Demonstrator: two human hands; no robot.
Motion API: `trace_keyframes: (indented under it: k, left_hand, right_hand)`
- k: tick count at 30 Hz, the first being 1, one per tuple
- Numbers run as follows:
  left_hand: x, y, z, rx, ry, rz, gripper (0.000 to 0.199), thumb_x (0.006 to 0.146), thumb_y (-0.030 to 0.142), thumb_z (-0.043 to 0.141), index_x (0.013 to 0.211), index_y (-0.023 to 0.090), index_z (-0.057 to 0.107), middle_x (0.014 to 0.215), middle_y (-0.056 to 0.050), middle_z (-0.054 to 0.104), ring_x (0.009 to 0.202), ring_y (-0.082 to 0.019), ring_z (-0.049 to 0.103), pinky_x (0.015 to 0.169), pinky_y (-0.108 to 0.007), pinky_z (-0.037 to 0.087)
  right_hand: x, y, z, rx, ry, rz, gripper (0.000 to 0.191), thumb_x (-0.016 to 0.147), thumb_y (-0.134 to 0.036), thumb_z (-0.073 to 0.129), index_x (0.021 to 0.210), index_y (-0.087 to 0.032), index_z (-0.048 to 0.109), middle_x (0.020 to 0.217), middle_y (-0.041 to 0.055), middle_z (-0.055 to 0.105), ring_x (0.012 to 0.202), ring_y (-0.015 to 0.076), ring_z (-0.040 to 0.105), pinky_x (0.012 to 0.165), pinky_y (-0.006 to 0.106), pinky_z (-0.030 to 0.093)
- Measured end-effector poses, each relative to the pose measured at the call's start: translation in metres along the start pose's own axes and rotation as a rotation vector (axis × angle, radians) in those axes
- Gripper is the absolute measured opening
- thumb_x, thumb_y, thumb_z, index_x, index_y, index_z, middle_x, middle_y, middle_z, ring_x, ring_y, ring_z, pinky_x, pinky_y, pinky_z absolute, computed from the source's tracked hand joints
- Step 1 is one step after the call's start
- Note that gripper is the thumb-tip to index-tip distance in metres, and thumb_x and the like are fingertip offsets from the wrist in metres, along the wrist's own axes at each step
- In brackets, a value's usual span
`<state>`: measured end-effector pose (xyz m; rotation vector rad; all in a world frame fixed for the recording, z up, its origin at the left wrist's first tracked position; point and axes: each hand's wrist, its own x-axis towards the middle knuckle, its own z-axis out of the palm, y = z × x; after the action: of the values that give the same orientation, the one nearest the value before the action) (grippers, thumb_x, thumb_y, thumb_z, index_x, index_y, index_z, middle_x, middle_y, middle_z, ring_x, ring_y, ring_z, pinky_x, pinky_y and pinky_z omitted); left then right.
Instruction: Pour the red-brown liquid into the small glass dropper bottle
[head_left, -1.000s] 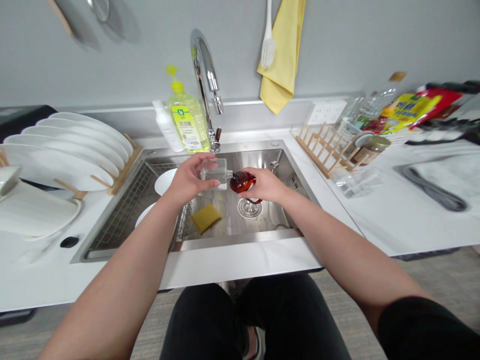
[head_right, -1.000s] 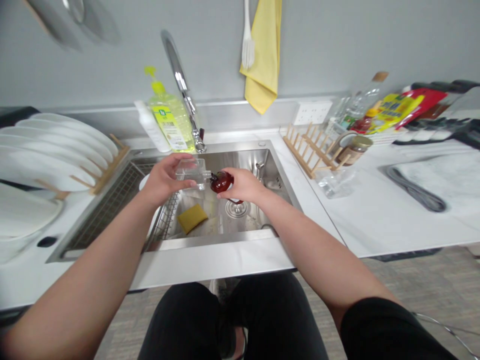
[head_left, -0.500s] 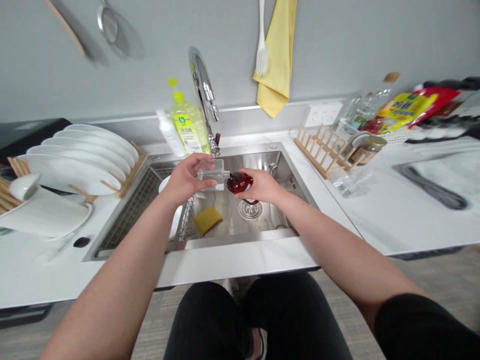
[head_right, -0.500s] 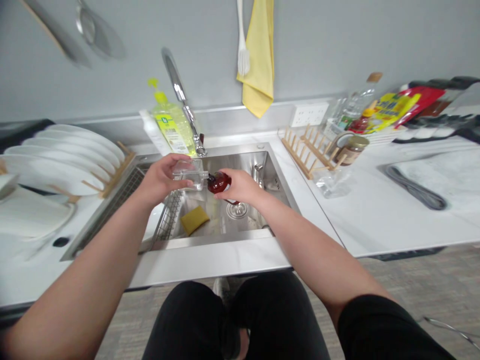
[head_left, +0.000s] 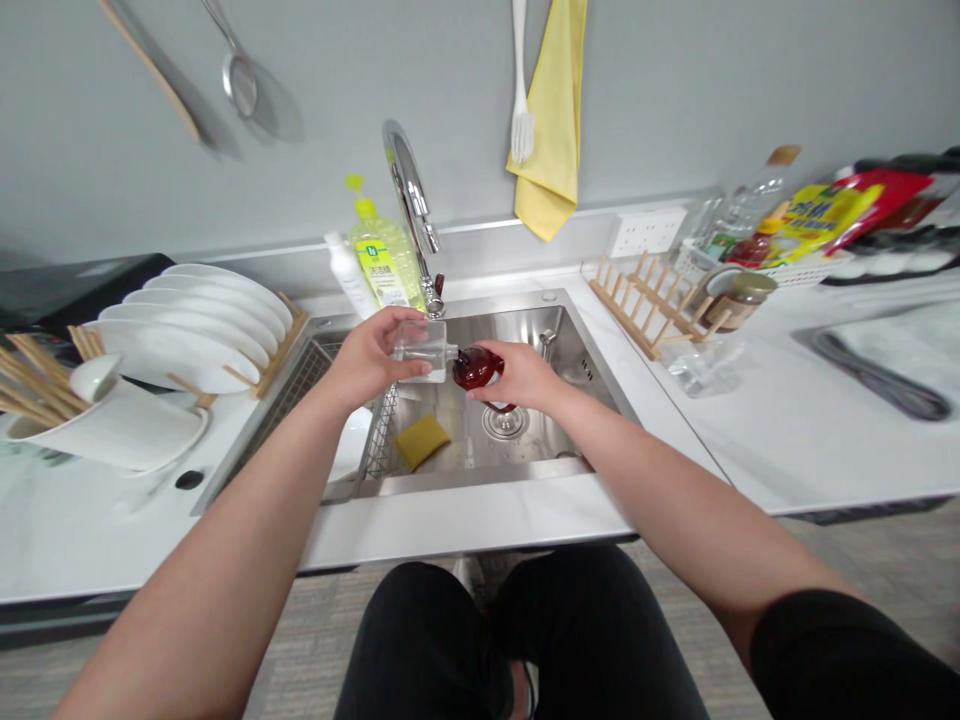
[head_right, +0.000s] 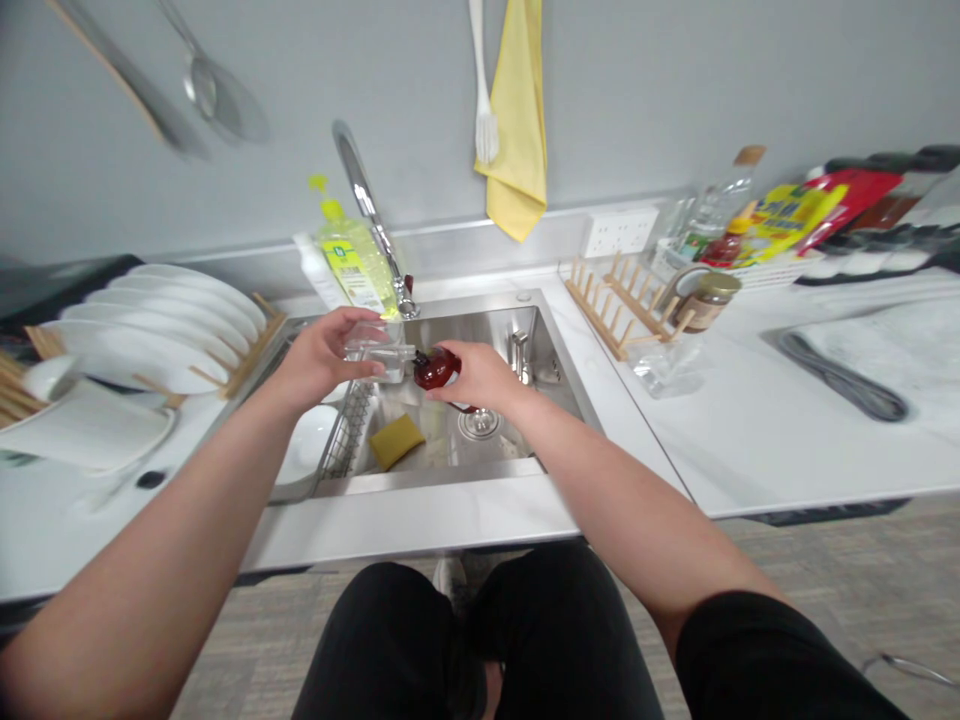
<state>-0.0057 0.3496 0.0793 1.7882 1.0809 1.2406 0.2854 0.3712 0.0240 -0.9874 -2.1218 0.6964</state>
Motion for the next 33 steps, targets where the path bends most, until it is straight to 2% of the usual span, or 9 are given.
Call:
trace_keyframes:
  k: [15,24,33]
  left_hand:
    - [0.0,0.016,-0.005,0.073,-0.028,0.003,0.077,0.056,0.036,0.113,0.123,0.023,0.077,0.128,-0.011,0.078,0.118,-0.034,0.077,0.106,-0.053,0.065]
    - [0.001,0.018,-0.007,0.11,-0.047,0.023,0.076,0.059,0.036,0.112,0.125,0.023,0.076,0.127,-0.011,0.078,0.12,-0.034,0.077,0.108,-0.052,0.064]
    - [0.005,0.02,-0.008,0.116,-0.048,0.015,0.08,0.056,0.035,0.113,0.126,0.023,0.077,0.126,-0.011,0.078,0.118,-0.034,0.077,0.106,-0.051,0.064]
  right_hand:
    - [-0.001,-0.003,0.001,0.015,0.006,-0.014,0.051,0.075,-0.038,0.103,0.12,-0.028,0.083,0.106,-0.0004,0.086,0.093,0.025,0.08,0.085,0.036,0.059]
    - [-0.001,-0.003,0.001,0.011,0.019,-0.017,0.052,0.074,-0.041,0.104,0.121,-0.029,0.083,0.11,0.0005,0.087,0.096,0.0264,0.081,0.087,0.038,0.061]
    - [0.0,-0.003,0.001,-0.006,0.03,-0.033,0.051,0.075,-0.042,0.103,0.12,-0.028,0.084,0.111,0.0016,0.087,0.098,0.0276,0.081,0.089,0.038,0.061]
